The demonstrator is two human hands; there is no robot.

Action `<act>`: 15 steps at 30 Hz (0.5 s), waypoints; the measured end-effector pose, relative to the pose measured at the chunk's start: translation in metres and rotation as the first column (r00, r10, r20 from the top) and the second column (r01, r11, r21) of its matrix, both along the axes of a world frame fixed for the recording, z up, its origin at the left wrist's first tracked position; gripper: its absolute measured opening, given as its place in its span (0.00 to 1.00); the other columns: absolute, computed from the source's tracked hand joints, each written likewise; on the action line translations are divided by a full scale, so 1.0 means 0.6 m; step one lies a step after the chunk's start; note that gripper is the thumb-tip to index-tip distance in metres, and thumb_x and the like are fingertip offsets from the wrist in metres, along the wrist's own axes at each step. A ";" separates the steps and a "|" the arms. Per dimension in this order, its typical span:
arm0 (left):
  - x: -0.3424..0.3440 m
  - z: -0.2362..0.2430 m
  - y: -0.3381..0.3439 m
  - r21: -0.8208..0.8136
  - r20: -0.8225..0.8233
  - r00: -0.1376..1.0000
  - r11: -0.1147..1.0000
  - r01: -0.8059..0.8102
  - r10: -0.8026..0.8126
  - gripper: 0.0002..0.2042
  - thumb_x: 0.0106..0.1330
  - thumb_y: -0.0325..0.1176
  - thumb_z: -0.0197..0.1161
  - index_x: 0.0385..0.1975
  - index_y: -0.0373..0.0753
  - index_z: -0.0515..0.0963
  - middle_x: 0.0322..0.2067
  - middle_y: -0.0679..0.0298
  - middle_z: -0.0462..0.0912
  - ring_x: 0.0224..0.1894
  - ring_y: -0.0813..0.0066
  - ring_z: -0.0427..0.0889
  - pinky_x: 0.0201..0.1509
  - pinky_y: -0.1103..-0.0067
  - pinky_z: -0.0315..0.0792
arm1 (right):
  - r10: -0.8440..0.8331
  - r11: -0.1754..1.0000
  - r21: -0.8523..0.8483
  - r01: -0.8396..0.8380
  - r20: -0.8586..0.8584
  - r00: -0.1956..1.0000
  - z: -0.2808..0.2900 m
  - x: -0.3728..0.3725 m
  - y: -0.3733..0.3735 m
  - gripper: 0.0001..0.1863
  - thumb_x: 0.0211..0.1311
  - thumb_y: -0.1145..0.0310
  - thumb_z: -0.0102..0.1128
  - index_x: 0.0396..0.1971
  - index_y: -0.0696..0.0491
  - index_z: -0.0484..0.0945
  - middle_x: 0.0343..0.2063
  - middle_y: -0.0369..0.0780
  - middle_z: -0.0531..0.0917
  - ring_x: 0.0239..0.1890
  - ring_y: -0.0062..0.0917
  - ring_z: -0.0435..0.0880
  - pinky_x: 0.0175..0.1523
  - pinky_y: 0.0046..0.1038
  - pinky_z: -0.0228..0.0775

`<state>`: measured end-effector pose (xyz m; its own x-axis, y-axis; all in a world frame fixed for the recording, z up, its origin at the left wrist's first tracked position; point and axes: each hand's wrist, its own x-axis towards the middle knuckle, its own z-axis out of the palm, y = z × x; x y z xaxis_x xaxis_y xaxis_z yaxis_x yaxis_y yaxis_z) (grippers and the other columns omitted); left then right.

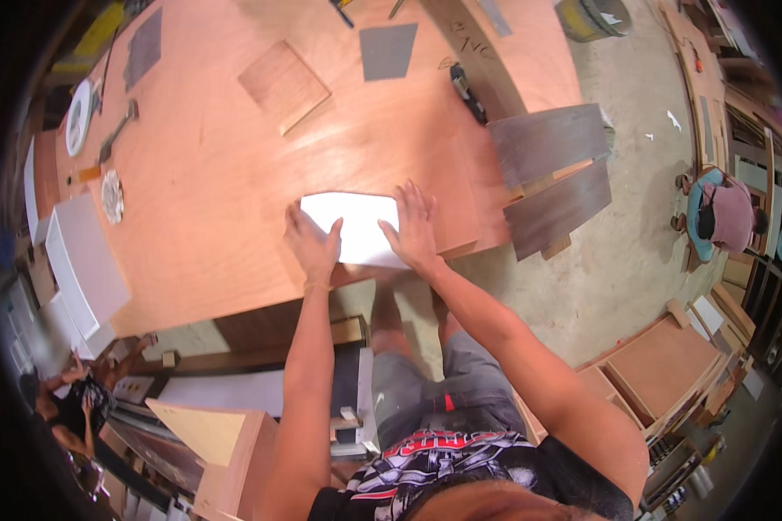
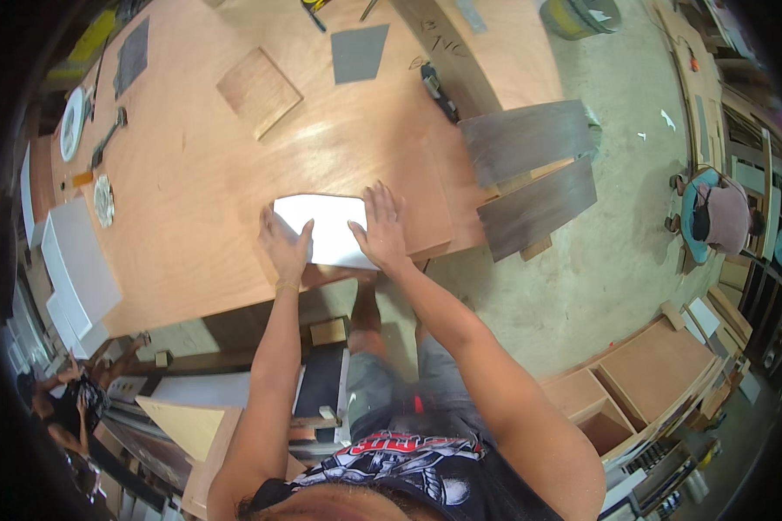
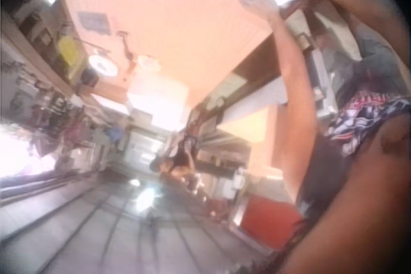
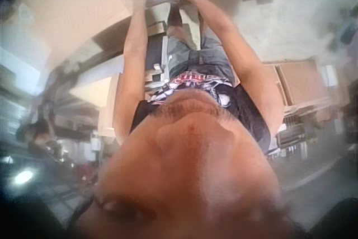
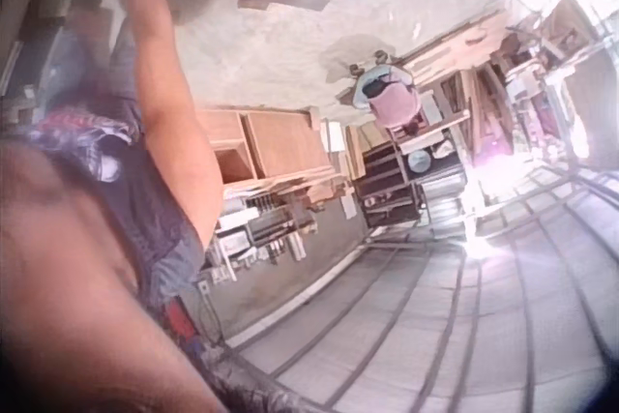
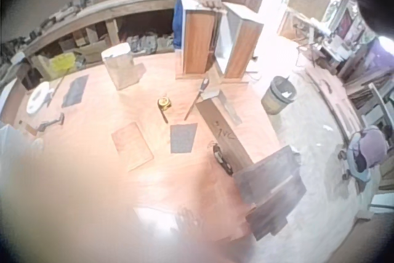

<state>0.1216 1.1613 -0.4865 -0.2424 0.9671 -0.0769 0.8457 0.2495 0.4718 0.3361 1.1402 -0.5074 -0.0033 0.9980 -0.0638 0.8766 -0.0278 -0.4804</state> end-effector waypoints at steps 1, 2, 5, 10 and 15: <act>-0.011 -0.013 0.024 0.016 0.097 0.995 0.999 -0.032 0.030 0.43 0.59 0.49 0.73 0.69 0.30 0.63 0.67 0.42 0.66 0.69 0.48 0.65 0.72 0.60 0.60 | -0.065 0.997 0.048 0.066 -0.017 0.998 0.001 0.015 0.012 0.35 0.63 0.49 0.64 0.66 0.50 0.69 0.66 0.49 0.68 0.70 0.44 0.61 0.74 0.52 0.47; -0.041 -0.038 0.022 0.000 0.183 0.981 0.998 -0.070 0.069 0.41 0.57 0.47 0.75 0.66 0.30 0.66 0.63 0.41 0.71 0.65 0.49 0.70 0.69 0.62 0.65 | -0.015 1.000 -0.024 0.014 -0.068 0.998 0.006 0.030 0.019 0.33 0.61 0.50 0.66 0.63 0.51 0.72 0.62 0.49 0.70 0.66 0.44 0.65 0.71 0.51 0.52; -0.057 -0.036 0.005 -0.206 0.472 0.844 0.963 -0.175 0.254 0.30 0.55 0.39 0.78 0.54 0.28 0.78 0.45 0.48 0.85 0.48 0.61 0.84 0.53 0.71 0.77 | 0.080 0.977 -0.171 -0.129 -0.265 0.961 0.013 0.095 0.036 0.22 0.53 0.55 0.74 0.42 0.55 0.81 0.46 0.46 0.78 0.46 0.43 0.76 0.54 0.42 0.68; -0.062 0.102 -0.068 -0.310 0.716 0.603 0.934 -0.179 0.353 0.12 0.62 0.29 0.74 0.32 0.35 0.74 0.38 0.60 0.86 0.37 0.76 0.81 0.43 0.78 0.76 | 0.010 0.971 -0.180 -0.160 -0.634 0.774 0.081 0.103 -0.005 0.10 0.58 0.69 0.69 0.36 0.57 0.81 0.37 0.44 0.82 0.41 0.40 0.81 0.46 0.37 0.75; -0.036 0.185 -0.162 -0.239 0.728 0.652 0.970 -0.051 0.214 0.14 0.58 0.15 0.67 0.27 0.35 0.66 0.45 0.55 0.88 0.48 0.69 0.84 0.54 0.74 0.76 | 0.214 0.962 -0.017 -0.271 -0.568 0.795 0.132 0.158 -0.100 0.18 0.52 0.82 0.70 0.44 0.56 0.79 0.42 0.43 0.84 0.42 0.38 0.85 0.47 0.34 0.80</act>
